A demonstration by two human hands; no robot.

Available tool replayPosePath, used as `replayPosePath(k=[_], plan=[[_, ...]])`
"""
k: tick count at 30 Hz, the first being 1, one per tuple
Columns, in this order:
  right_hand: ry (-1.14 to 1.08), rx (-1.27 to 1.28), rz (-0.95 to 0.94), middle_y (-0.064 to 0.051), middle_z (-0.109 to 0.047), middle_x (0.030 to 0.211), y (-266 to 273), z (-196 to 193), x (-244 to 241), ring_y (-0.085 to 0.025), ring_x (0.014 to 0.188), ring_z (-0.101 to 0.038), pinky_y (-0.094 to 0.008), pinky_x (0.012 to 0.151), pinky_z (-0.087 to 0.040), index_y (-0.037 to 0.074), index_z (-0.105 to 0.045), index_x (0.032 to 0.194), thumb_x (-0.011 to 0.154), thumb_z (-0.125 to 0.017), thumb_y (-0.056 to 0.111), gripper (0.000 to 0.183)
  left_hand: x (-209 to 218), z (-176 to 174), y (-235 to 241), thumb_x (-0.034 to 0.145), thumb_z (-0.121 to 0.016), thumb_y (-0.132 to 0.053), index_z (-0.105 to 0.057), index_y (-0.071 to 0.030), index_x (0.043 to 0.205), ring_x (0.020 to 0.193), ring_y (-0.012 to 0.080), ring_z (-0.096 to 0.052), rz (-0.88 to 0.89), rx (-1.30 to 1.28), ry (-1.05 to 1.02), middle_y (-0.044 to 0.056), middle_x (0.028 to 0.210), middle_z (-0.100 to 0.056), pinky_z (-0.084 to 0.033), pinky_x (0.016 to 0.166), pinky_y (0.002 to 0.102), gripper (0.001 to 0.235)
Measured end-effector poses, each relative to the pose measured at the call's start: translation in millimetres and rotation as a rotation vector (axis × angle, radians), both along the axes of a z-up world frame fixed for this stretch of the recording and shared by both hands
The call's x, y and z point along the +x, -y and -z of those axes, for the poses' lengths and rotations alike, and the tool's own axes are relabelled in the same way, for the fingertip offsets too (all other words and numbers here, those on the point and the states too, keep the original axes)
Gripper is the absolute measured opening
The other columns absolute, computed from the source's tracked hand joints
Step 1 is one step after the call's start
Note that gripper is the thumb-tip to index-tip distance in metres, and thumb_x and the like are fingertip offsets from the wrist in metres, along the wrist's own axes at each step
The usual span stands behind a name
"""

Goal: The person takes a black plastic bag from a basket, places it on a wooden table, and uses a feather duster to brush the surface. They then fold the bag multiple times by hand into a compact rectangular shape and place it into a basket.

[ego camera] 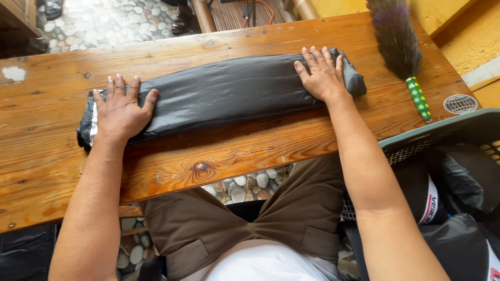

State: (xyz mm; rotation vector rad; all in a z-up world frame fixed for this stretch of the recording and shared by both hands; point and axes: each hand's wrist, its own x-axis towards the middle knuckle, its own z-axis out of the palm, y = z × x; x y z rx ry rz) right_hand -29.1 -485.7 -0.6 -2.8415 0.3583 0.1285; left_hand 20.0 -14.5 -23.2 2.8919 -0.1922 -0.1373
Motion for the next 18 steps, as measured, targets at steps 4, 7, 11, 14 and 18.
replayPosePath(k=[4, 7, 11, 14, 18], plan=[[0.019, 0.046, -0.002, 0.000, -0.020, 0.171, 1.6, 2.9, -2.5, -0.023, 0.158, -0.006, -0.054, 0.124, 0.003, 0.028, -0.026, 0.163, 0.097, -0.020, 0.067, 0.077, -1.1, -2.5, -0.3, 0.094, -0.022, -0.076, -0.029, -0.020, 0.162, 0.158, 0.0344, -0.002, -0.016, -0.007, -0.042, 0.022, 0.170, -0.013, 0.006, 0.122, 0.058, 0.088], [0.097, 0.067, -0.013, -0.001, -0.026, 0.169, 5.0, 5.6, -1.8, -0.023, 0.157, -0.011, -0.052, 0.124, -0.001, 0.027, -0.035, 0.160, 0.098, -0.024, 0.067, 0.075, 0.5, -1.4, -2.2, 0.093, -0.022, -0.078, -0.022, -0.016, 0.164, 0.157, 0.0407, 0.001, -0.046, 0.003, -0.037, 0.030, 0.168, -0.004, 0.004, 0.124, 0.052, 0.095], [0.091, 0.115, -0.003, 0.000, -0.026, 0.169, 11.5, 9.2, 2.3, -0.021, 0.157, -0.011, -0.051, 0.124, 0.000, 0.028, -0.036, 0.159, 0.098, -0.029, 0.061, 0.070, 0.6, -6.2, -13.0, 0.094, -0.020, -0.077, -0.019, -0.013, 0.165, 0.158, 0.0337, -0.006, -0.030, 0.060, -0.046, 0.022, 0.170, -0.010, 0.000, 0.125, 0.049, 0.095], [0.092, 0.135, 0.000, 0.002, -0.028, 0.169, 22.5, 17.8, 11.7, -0.020, 0.157, -0.012, -0.050, 0.124, -0.001, 0.029, -0.038, 0.159, 0.098, -0.033, 0.058, 0.067, -2.5, -10.5, -25.9, 0.094, -0.021, -0.076, -0.023, -0.015, 0.163, 0.158, 0.0267, -0.011, -0.013, 0.083, -0.036, 0.014, 0.171, -0.016, 0.003, 0.124, 0.053, 0.093], [0.096, 0.038, -0.056, 0.003, -0.027, 0.170, 46.9, 45.6, 24.0, -0.024, 0.158, -0.014, -0.055, 0.128, -0.009, 0.037, -0.034, 0.162, 0.109, -0.028, 0.065, 0.060, -4.5, -5.6, -34.6, 0.100, -0.014, -0.083, -0.026, -0.022, 0.166, 0.160, 0.0283, -0.013, -0.013, 0.091, -0.041, 0.011, 0.172, -0.021, -0.008, 0.127, 0.056, 0.091]])
